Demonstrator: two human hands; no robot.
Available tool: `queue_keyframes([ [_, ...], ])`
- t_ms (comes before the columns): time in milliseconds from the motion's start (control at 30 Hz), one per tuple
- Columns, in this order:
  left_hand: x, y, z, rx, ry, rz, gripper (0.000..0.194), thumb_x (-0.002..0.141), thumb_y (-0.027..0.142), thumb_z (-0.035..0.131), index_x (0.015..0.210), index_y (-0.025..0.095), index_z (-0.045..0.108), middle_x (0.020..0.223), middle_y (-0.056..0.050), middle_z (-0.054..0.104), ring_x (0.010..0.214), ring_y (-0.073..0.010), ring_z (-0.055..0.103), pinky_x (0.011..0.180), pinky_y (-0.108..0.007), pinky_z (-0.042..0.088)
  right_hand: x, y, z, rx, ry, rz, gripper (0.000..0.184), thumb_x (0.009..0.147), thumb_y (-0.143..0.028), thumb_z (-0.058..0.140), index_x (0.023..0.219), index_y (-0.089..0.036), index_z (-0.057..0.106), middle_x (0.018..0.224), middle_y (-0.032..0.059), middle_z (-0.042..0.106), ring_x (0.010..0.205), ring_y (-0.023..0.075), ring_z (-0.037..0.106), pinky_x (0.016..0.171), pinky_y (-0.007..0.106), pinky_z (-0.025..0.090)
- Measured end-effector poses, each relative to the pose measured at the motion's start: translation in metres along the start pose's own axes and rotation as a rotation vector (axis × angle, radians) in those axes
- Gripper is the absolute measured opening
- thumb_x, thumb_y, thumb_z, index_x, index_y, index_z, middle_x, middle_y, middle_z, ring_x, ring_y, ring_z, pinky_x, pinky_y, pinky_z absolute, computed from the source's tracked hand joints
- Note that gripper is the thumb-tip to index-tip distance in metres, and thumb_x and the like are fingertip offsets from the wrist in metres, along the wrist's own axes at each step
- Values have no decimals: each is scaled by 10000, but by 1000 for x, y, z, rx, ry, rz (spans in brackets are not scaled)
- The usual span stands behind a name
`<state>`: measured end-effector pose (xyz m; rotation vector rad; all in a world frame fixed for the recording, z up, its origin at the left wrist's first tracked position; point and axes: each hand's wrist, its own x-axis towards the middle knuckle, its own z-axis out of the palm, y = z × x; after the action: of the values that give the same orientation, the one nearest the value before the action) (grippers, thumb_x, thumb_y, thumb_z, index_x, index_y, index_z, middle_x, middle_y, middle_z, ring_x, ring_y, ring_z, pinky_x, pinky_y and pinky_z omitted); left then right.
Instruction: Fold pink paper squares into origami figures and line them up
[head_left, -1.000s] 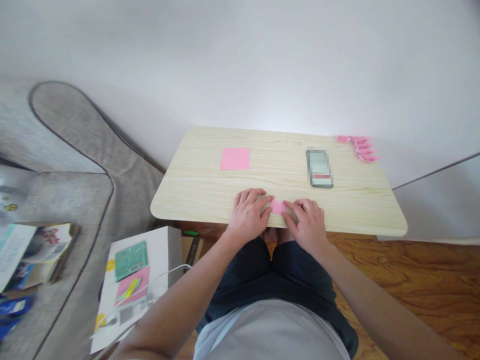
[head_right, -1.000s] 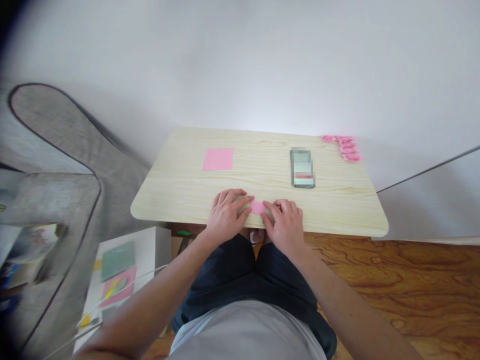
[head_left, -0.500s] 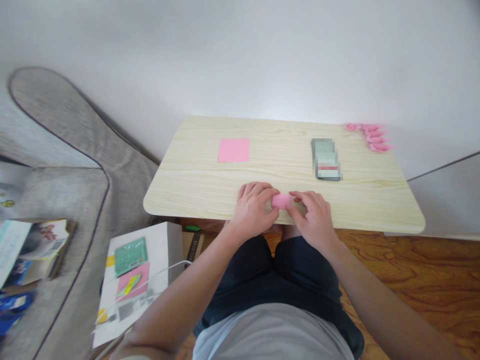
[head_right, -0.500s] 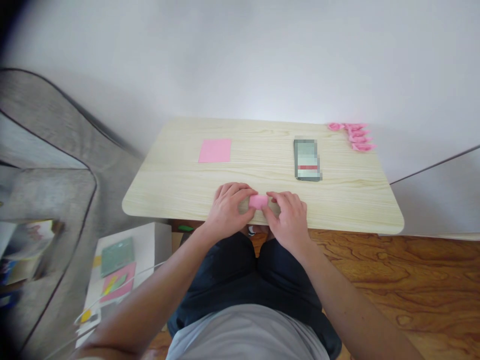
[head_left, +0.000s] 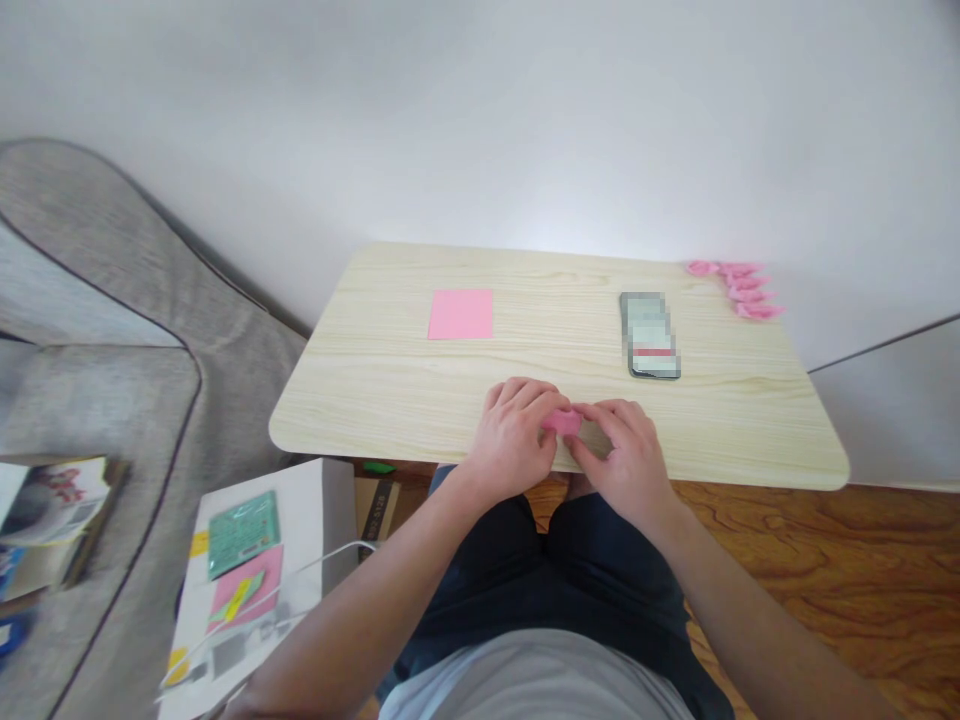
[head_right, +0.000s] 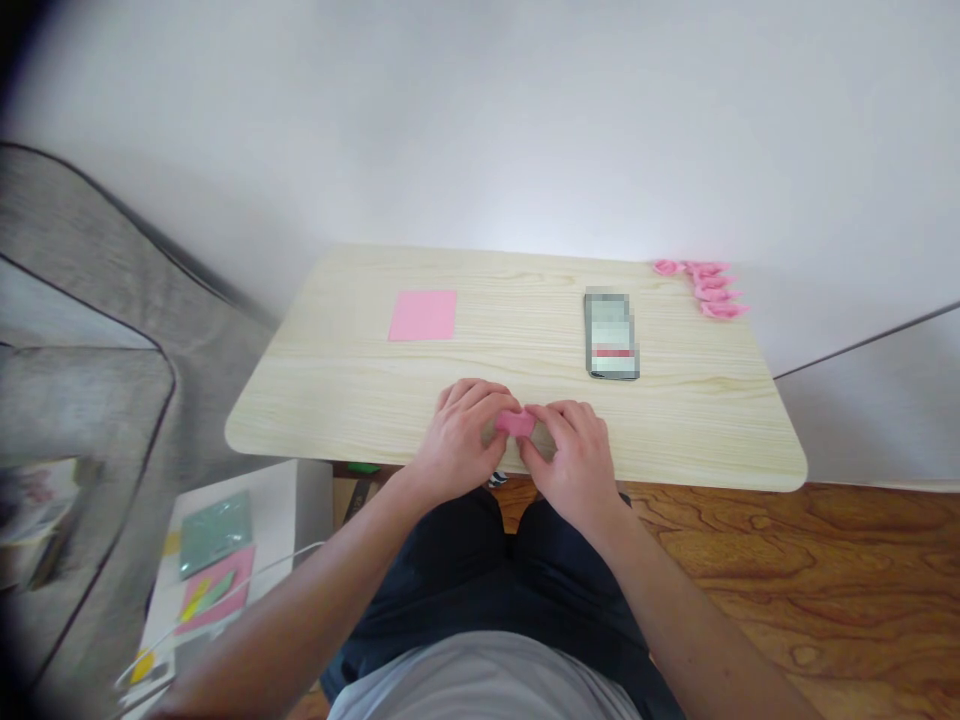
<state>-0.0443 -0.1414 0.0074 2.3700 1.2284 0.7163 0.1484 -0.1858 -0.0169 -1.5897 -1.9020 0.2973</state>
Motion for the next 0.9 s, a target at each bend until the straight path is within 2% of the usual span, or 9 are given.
queue_keyframes([
  [100,4,2,0,-1,-18,-2,391,794,63,599,1123,262,670,1177,-26,720,1185,-254,573,1057,-444,427,0,1,-2,57,3,25,395,888,-266,700,1283,-266,669,1110,86,706,1054,299,627,947,485,501],
  [233,5,3,1,17,-25,-3,456,803,71,591,1215,261,642,1165,-33,718,1151,-255,575,1040,-445,428,3,1,-6,141,-11,58,354,878,-234,696,1229,-281,675,1042,55,717,1008,276,638,931,464,510],
  [433,2,2,2,60,-11,32,301,870,135,608,1126,274,684,1185,-44,688,1159,-254,563,1013,-429,423,4,-4,-10,211,-8,70,179,875,-198,714,1040,-266,702,1009,42,718,994,251,633,912,429,507],
  [533,-2,0,4,54,29,35,261,880,147,623,1104,267,682,1227,-41,679,1185,-249,556,1018,-425,418,2,-7,-7,239,-17,60,173,872,-192,717,1027,-269,701,1016,40,717,995,248,637,899,421,513],
  [733,-12,-7,6,54,62,50,152,884,133,621,962,245,688,1120,-11,738,1117,-236,585,1004,-435,404,0,-10,-2,81,-70,-98,223,850,-140,709,1042,-253,709,1035,40,744,1007,267,625,901,449,480],
  [900,-23,-12,0,79,68,17,167,912,135,605,953,252,718,1112,-1,762,1129,-234,592,1017,-448,388,-3,-13,-3,-35,-99,-134,159,924,-223,700,1064,-283,750,1112,41,738,1057,265,607,907,450,450],
])
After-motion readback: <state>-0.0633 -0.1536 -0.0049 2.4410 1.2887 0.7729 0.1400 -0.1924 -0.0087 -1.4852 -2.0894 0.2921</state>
